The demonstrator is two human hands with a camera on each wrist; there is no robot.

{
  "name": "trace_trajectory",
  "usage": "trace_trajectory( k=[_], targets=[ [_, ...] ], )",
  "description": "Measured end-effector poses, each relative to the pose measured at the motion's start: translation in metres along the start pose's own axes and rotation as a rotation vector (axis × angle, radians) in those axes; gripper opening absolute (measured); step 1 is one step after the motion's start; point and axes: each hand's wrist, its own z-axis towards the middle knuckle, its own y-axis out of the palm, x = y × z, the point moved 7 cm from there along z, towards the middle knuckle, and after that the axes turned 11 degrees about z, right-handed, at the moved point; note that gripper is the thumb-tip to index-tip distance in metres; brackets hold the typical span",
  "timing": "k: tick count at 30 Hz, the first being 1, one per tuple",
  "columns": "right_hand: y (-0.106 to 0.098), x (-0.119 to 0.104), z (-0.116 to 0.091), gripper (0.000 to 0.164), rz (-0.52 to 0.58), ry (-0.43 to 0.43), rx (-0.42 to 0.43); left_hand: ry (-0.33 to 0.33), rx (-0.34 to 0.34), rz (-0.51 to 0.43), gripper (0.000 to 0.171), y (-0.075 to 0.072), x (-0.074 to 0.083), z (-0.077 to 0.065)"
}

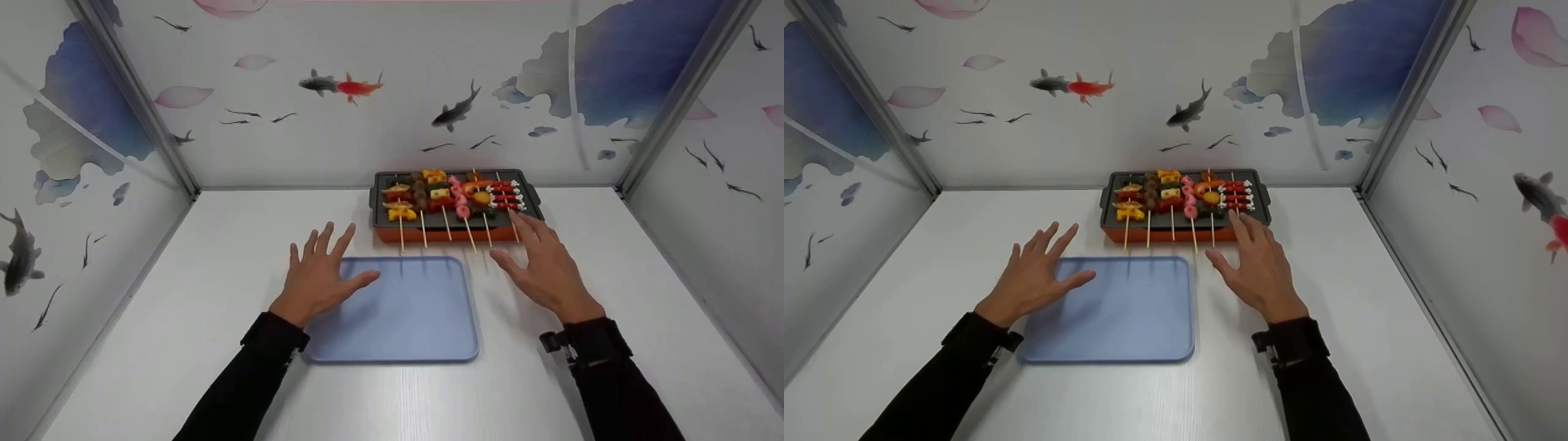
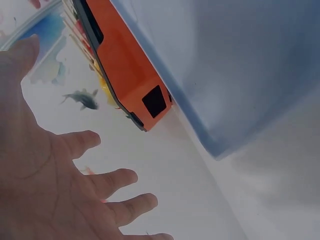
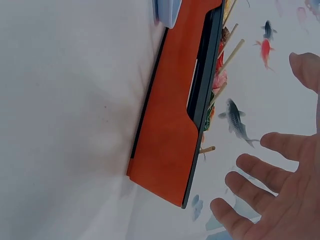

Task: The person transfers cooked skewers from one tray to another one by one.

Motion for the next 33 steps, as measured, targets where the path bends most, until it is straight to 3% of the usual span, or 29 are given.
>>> trace_trajectory(
  k=[5,14,24,33],
  targets=[
    [0.003,0.000,0.006,0.075,0.041,0.026,0.039,0.008,-0.025,-0.036,0.111,0.001,0.005,-0.001],
    [-0.003,0.008,0.015,0.058,0.128,0.043,0.185,0.005,-0.047,-0.063,0.112,0.008,0.008,-0.005],
    [-0.005,0.020,0.021,0.052,0.179,0.130,0.248,-0.029,-0.066,-0.059,0.111,0.015,0.003,-0.006],
    [-0.003,0.025,0.023,0.049,0.169,0.109,0.300,-0.074,-0.077,-0.051,0.116,0.017,-0.006,-0.007]
  ],
)
